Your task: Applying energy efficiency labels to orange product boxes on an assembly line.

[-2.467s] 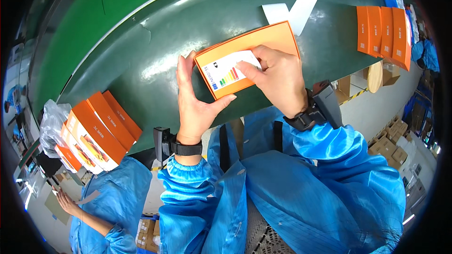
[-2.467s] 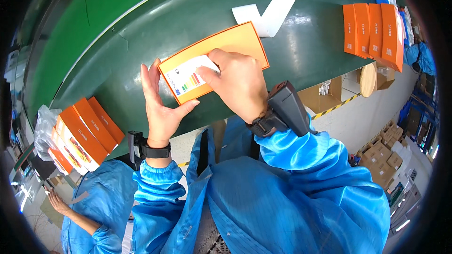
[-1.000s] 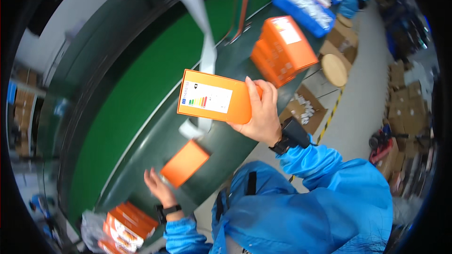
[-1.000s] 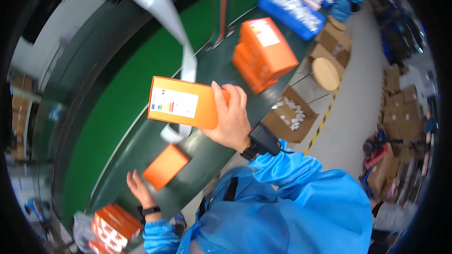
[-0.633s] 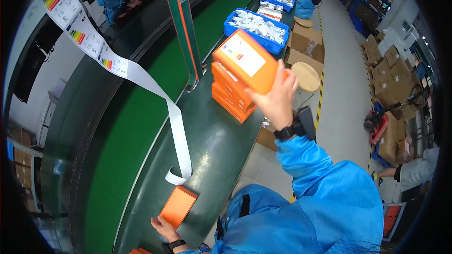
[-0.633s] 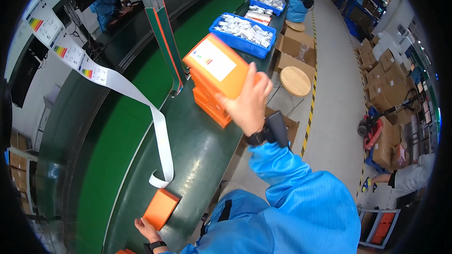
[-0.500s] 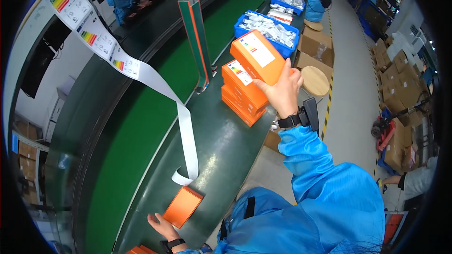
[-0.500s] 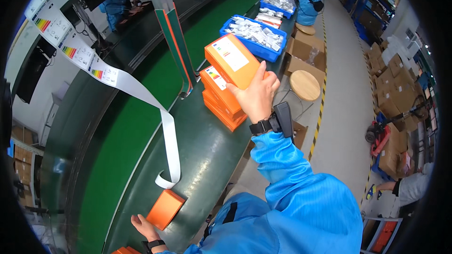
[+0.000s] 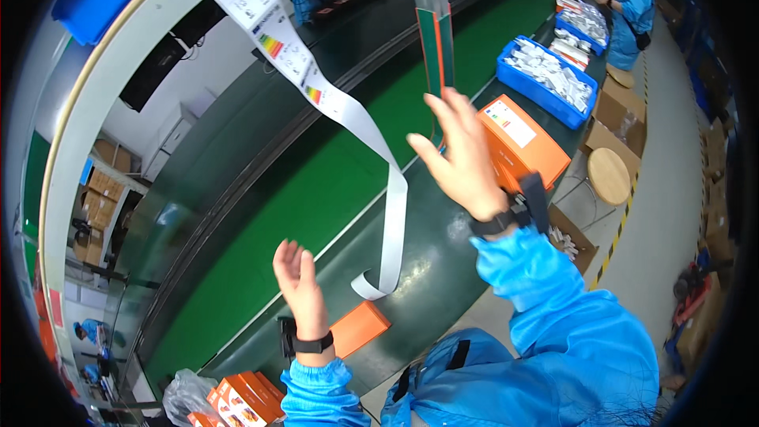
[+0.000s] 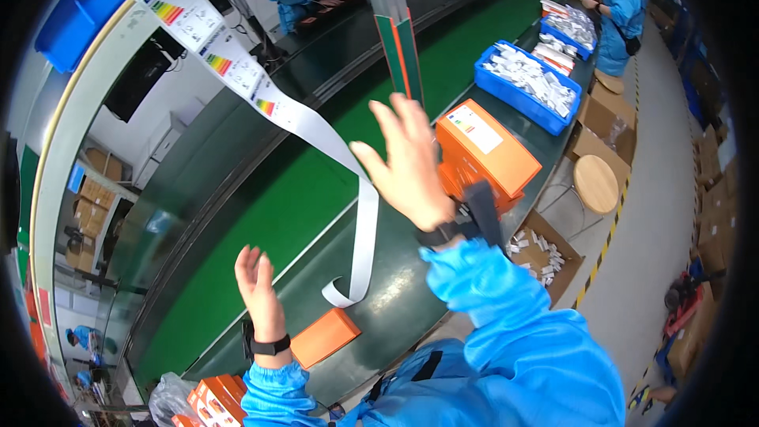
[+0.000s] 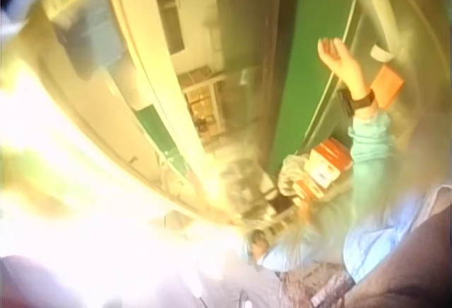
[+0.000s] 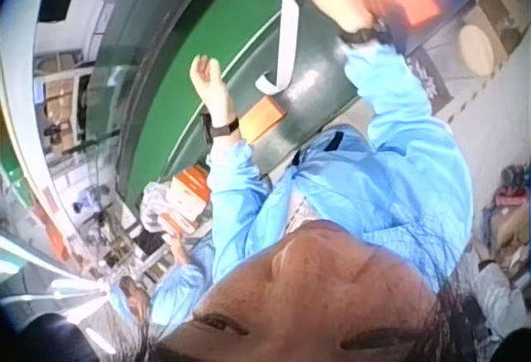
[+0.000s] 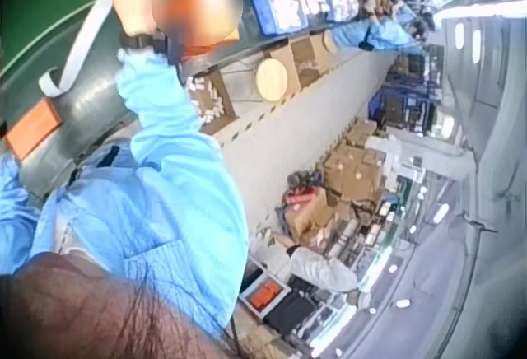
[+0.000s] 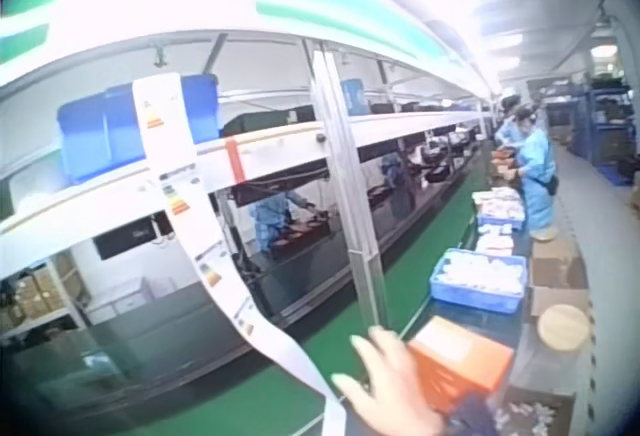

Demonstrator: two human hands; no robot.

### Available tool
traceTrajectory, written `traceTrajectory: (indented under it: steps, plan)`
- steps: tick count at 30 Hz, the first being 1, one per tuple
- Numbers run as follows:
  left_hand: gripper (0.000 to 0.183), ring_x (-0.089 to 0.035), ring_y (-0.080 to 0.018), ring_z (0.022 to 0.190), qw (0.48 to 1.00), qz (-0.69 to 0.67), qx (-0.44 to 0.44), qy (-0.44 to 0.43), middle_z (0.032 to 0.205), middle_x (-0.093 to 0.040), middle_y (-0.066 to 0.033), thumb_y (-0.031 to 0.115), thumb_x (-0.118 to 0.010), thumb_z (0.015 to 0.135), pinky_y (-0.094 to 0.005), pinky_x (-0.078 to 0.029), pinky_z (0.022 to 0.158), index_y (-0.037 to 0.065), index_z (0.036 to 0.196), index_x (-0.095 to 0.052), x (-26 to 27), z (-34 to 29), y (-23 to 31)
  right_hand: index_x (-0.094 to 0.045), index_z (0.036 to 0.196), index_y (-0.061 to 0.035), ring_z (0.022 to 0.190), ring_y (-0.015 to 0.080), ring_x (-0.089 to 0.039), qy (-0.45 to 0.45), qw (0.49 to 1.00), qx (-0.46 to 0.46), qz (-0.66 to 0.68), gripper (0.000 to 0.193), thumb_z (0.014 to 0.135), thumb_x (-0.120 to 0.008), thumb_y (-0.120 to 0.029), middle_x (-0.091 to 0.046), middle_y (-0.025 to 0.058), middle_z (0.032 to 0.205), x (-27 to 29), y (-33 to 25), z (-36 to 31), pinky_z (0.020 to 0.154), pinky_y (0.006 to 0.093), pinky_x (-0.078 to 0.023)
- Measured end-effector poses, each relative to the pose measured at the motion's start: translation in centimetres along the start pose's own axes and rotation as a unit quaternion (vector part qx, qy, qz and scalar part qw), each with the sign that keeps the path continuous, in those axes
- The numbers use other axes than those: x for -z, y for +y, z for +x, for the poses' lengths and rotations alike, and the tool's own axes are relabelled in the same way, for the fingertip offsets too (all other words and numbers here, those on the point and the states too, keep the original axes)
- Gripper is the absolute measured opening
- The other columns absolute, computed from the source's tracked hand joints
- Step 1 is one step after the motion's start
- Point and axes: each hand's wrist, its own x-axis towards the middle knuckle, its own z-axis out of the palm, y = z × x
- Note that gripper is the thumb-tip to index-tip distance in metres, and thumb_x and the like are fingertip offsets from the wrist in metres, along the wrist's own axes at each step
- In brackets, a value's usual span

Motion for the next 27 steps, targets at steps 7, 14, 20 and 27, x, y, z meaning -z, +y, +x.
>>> traceTrajectory:
  steps: [7, 14, 20, 27]
  plan:
    - [0.044, -0.049, -0.0209, 0.113, 0.988, -0.088, -0.01, -0.123, 0.125, -0.046, -0.0114, 0.017, -0.058, 0.089, -0.0336, -0.041, 0.094, 0.005, 0.128, -0.041, -4.3, 2.8, 7.7, -0.028, 0.137, 0.0013, 0.11, 0.0284, -0.052, -0.06, 0.913, -0.158, 0.371, 0.069, 0.086, -0.063, -0.028, -0.055, 0.0222, 0.115, -10.4, -3.4, 8.5, 0.094, 0.0376, -0.04]
    - [0.058, -0.051, -0.022, 0.112, 0.975, -0.133, -0.148, -0.098, 0.122, -0.049, -0.0212, 0.006, -0.063, 0.084, -0.0305, -0.046, 0.088, -0.004, 0.131, -0.031, -7.1, 6.5, 15.0, -0.044, 0.128, -0.0035, 0.069, 0.0086, -0.057, -0.138, 0.859, -0.068, 0.489, 0.059, 0.074, -0.068, -0.001, -0.06, 0.0024, 0.073, -6.4, -6.8, 5.4, 0.067, 0.0239, -0.047]
    - [0.047, -0.064, -0.0129, 0.081, 0.974, -0.155, -0.12, -0.116, 0.09, -0.067, -0.0129, 0.005, -0.056, 0.088, -0.0248, -0.048, 0.074, -0.006, 0.128, -0.035, -7.9, 7.2, 17.0, -0.061, 0.113, -0.0137, 0.095, 0.024, -0.052, 0.021, 0.963, 0.154, 0.222, 0.045, 0.07, -0.074, -0.017, -0.055, 0.0056, 0.106, -2.4, -8.6, 4.3, 0.089, 0.0381, -0.035]
    - [0.035, -0.059, -0.015, 0.097, 0.963, -0.187, -0.092, -0.171, 0.105, -0.062, -0.0106, 0.007, -0.054, 0.088, -0.0289, -0.046, 0.084, -0.004, 0.12, -0.046, -8.0, 6.3, 17.4, -0.07, 0.092, -0.0204, 0.099, 0.0228, -0.052, 0.126, 0.954, 0.249, 0.112, 0.03, 0.063, -0.076, -0.013, -0.055, 0.0018, 0.101, -2.3, -8.8, 4.7, 0.097, 0.0488, -0.028]
